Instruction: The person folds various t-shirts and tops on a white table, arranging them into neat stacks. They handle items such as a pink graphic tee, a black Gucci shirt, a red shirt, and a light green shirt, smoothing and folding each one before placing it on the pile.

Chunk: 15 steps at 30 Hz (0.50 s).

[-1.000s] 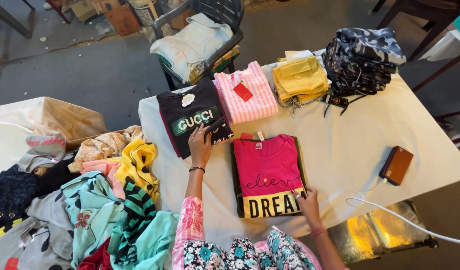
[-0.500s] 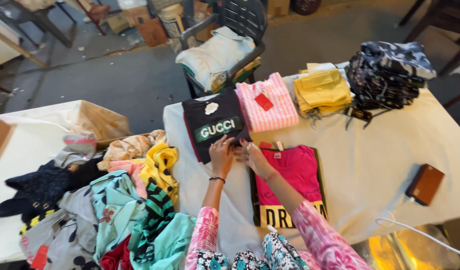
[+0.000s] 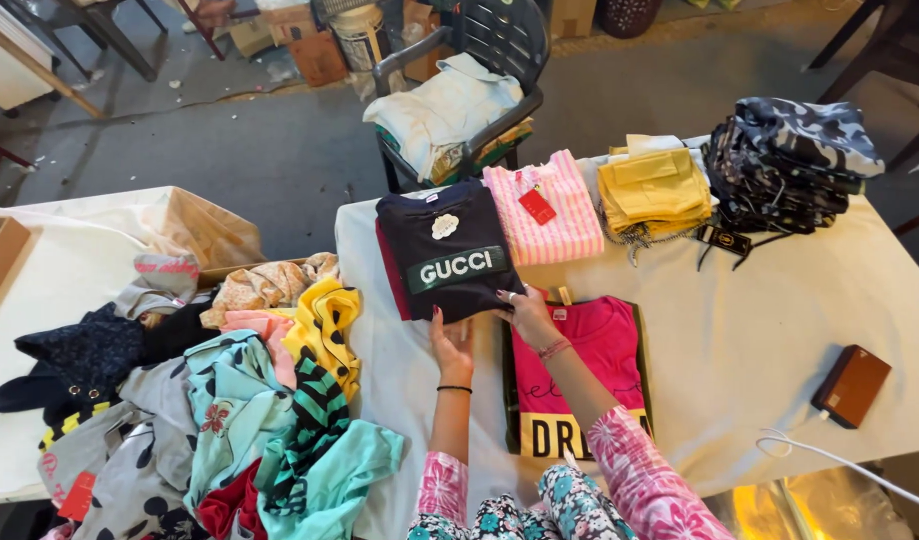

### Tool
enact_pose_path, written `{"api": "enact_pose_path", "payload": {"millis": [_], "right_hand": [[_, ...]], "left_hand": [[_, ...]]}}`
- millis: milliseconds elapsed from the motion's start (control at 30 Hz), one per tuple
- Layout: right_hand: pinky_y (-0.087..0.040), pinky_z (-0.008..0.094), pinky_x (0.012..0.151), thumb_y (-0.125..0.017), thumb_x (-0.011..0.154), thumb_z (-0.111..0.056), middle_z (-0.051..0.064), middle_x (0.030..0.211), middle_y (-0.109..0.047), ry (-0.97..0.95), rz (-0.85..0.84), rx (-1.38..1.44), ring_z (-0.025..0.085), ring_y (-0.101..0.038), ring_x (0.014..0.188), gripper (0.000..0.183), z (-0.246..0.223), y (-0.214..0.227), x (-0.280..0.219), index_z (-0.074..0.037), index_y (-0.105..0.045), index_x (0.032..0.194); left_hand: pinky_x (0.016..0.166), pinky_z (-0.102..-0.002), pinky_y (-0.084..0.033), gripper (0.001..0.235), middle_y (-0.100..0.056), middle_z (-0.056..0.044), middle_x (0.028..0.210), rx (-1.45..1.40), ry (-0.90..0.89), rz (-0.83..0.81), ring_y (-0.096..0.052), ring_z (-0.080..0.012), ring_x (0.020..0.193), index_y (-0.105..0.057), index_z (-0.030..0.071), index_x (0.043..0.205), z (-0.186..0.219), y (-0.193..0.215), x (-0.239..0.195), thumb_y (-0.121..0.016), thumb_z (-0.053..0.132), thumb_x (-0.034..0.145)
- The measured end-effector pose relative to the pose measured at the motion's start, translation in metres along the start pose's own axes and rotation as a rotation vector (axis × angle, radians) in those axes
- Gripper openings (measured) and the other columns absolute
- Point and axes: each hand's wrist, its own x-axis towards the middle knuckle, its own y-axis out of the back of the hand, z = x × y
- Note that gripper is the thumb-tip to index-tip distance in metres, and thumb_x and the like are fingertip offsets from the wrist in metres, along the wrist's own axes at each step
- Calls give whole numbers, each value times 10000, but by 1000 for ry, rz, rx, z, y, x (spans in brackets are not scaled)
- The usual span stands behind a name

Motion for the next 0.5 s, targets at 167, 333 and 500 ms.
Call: {"api": "enact_pose_path", "payload": {"millis": [167, 333, 500], "right_hand": [[-630, 393, 815, -593, 937, 18, 94, 1115, -699, 38, -8, -14, 222, -695, 1002, 319, -29, 41, -32, -22, -595, 1253], [-636, 410, 816, -589, 938, -1, 87, 1132, -695, 79, 0, -82, 200, -693, 1022, 347, -67, 80, -86, -20, -588, 1284], [-611, 313, 804, -674, 926, -82, 34, 1105, -692, 252, 99, -492, 129, -675, 985, 368, -100, 102, -195, -45, -627, 1289]], "left_hand": [[859, -365, -572, 392, -709, -23, 1132, 62, -5, -178, -676, -204, 1018, -664, 113, 1208, -20, 55, 63, -780, 190, 841], [851, -350, -580, 378, -722, -64, 1124, 369, 17, -387, -698, -202, 998, -661, 52, 1210, -21, 39, 0, -775, 116, 855], [878, -296, -578, 411, -730, -67, 1126, 716, 17, -595, -697, -152, 978, -621, 28, 1247, -59, 54, -60, -759, 30, 859]]}}
